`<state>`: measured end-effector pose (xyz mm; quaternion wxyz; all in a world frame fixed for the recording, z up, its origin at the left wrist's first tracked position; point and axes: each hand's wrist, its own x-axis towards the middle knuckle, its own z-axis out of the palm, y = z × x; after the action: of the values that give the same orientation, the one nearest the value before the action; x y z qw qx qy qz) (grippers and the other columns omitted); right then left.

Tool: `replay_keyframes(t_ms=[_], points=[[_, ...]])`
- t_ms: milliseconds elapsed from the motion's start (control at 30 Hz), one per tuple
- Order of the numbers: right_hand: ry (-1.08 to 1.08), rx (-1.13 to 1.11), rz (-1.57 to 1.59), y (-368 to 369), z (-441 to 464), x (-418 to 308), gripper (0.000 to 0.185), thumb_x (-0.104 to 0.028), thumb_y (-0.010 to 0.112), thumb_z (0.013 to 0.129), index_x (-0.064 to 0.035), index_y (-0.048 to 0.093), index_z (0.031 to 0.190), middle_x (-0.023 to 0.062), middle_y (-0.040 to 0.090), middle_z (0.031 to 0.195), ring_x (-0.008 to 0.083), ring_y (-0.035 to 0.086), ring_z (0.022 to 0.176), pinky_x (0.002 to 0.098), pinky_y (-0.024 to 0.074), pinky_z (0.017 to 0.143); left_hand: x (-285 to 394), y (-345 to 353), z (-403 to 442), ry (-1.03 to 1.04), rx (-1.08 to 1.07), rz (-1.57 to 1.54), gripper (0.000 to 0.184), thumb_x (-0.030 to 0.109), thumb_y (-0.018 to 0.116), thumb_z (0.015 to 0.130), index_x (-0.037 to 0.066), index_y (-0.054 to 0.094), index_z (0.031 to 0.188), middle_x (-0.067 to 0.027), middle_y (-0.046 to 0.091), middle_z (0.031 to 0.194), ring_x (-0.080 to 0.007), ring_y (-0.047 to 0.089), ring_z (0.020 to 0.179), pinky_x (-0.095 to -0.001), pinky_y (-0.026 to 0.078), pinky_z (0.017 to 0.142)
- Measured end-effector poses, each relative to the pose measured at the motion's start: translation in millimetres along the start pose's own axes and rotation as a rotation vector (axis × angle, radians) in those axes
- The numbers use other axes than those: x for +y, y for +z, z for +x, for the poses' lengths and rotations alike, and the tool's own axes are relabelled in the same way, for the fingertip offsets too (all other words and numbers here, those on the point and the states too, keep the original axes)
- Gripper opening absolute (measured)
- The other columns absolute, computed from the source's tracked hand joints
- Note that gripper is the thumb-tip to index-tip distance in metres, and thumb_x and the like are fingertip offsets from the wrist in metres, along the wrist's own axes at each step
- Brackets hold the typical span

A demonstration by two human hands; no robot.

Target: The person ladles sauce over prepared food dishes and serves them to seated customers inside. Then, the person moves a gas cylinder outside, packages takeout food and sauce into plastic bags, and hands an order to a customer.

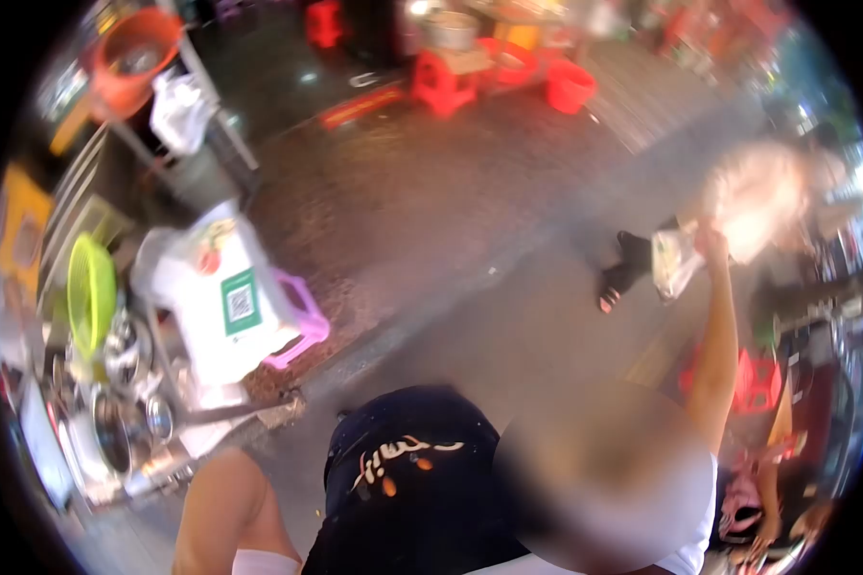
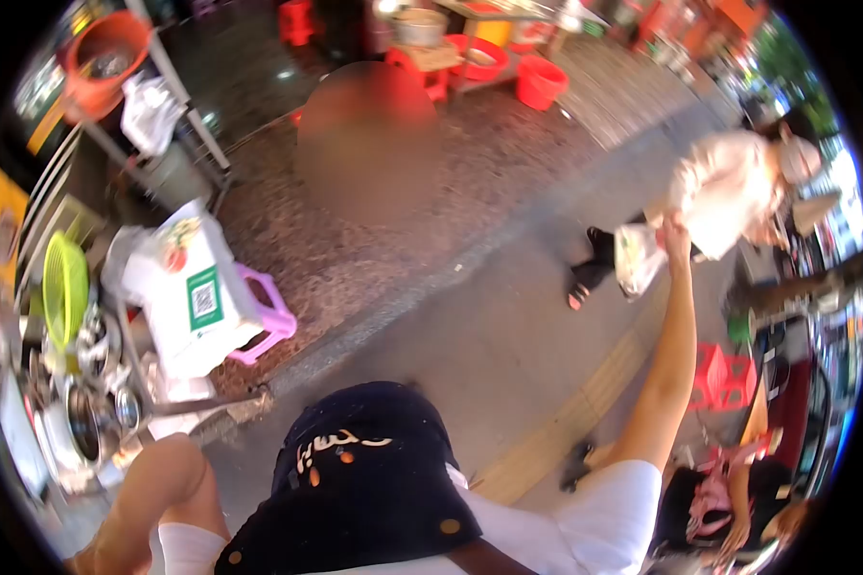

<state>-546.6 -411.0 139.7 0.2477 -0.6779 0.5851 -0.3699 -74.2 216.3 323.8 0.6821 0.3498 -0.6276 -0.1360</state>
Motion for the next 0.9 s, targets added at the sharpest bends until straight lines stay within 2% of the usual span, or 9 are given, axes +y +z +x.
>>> replay_keyframes(t_ms=[33,200,233,267,333,400,533,767,900], points=[[-0.176,-0.018,0.076,31,4,9,0.032,-0.029,0.06,0.09,-0.0003,0.062,0.103,0.0035,0.062,0.07,0.0106,0.059,0.06,0.0245,0.0489,0.053,18,-19,-3,0.099,0.026,-0.094,0.019,-0.002,0.058,0.071,0.008,0.046,0.061,-0.0025,0.053,0.067,-0.011,0.045,0.05,-0.0264,0.031,0.046],[0.137,-0.484,0.174,250,-112,-84,0.024,-0.025,0.058,0.09,-0.0025,0.064,0.097,0.0085,0.065,0.076,0.0181,0.062,0.058,0.0307,0.0541,0.046,123,-115,-55,0.58,0.105,-0.302,0.023,-0.006,0.059,0.068,0.008,0.045,0.057,-0.0023,0.052,0.064,-0.0101,0.044,0.047,-0.0251,0.029,0.043],[-0.189,-0.906,0.359,297,-123,-72,0.028,-0.026,0.061,0.09,-0.0036,0.061,0.106,0.0086,0.064,0.076,0.0205,0.064,0.063,0.0309,0.0554,0.048,141,-133,-68,0.64,0.111,-0.293,0.023,-0.007,0.059,0.067,0.008,0.045,0.056,-0.0022,0.052,0.063,-0.01,0.044,0.046,-0.0248,0.029,0.043],[0.068,-0.786,0.056,346,-172,-125,0.035,-0.029,0.063,0.089,-0.0042,0.058,0.113,0.0092,0.064,0.079,0.0215,0.065,0.068,0.0316,0.057,0.053,158,-150,-81,0.693,0.119,-0.284,0.024,-0.008,0.059,0.067,0.008,0.044,0.055,-0.0022,0.052,0.062,-0.0098,0.044,0.045,-0.0246,0.029,0.042],[0.529,-1.257,0.463,456,-194,-142,0.029,-0.028,0.063,0.089,-0.0084,0.059,0.11,0.0048,0.064,0.078,0.0196,0.067,0.07,0.0345,0.0542,0.053,192,-179,-107,0.767,0.139,-0.232,0.026,-0.009,0.06,0.066,0.008,0.044,0.054,-0.0021,0.052,0.061,-0.0094,0.043,0.044,-0.0241,0.028,0.041],[-0.272,-1.13,-0.205,520,-308,-267,0.032,-0.031,0.066,0.086,-0.007,0.059,0.108,0.006,0.066,0.079,0.0211,0.068,0.073,0.0366,0.0529,0.06,222,-199,-133,0.81,0.17,-0.141,0.028,-0.011,0.06,0.064,0.008,0.044,0.052,-0.0021,0.052,0.06,-0.0091,0.043,0.043,-0.0236,0.027,0.04],[-1.125,-1.23,-0.166,610,-458,-453,0.031,-0.028,0.065,0.087,-0.004,0.058,0.106,0.0149,0.067,0.081,0.0282,0.067,0.079,0.0367,0.0512,0.071,269,-225,-181,0.849,0.281,0.085,0.031,-0.014,0.061,0.062,0.007,0.043,0.049,-0.0019,0.051,0.058,-0.0084,0.042,0.04,-0.0225,0.026,0.037],[-1.495,-1.622,0.085,678,-693,-669,0.023,-0.019,0.059,0.09,-0.0026,0.059,0.107,0.0154,0.066,0.087,0.0283,0.066,0.08,0.0364,0.0509,0.069,265,-259,-212,0.756,0.688,0.522,0.035,-0.013,0.07,0.063,0.009,0.044,0.053,0.0009,0.051,0.055,-0.0031,0.042,0.038,-0.0204,0.024,0.034],[-1.644,-1.764,0.369,707,-768,-703,0.021,-0.018,0.059,0.09,-0.0021,0.06,0.104,0.0156,0.066,0.092,0.0283,0.066,0.08,0.0366,0.0514,0.07,229,-262,-238,0.207,1.221,0.883,0.021,0.0,0.071,0.074,0.006,0.054,0.062,-0.0019,0.056,0.057,-0.0087,0.048,0.042,-0.0223,0.032,0.038]])
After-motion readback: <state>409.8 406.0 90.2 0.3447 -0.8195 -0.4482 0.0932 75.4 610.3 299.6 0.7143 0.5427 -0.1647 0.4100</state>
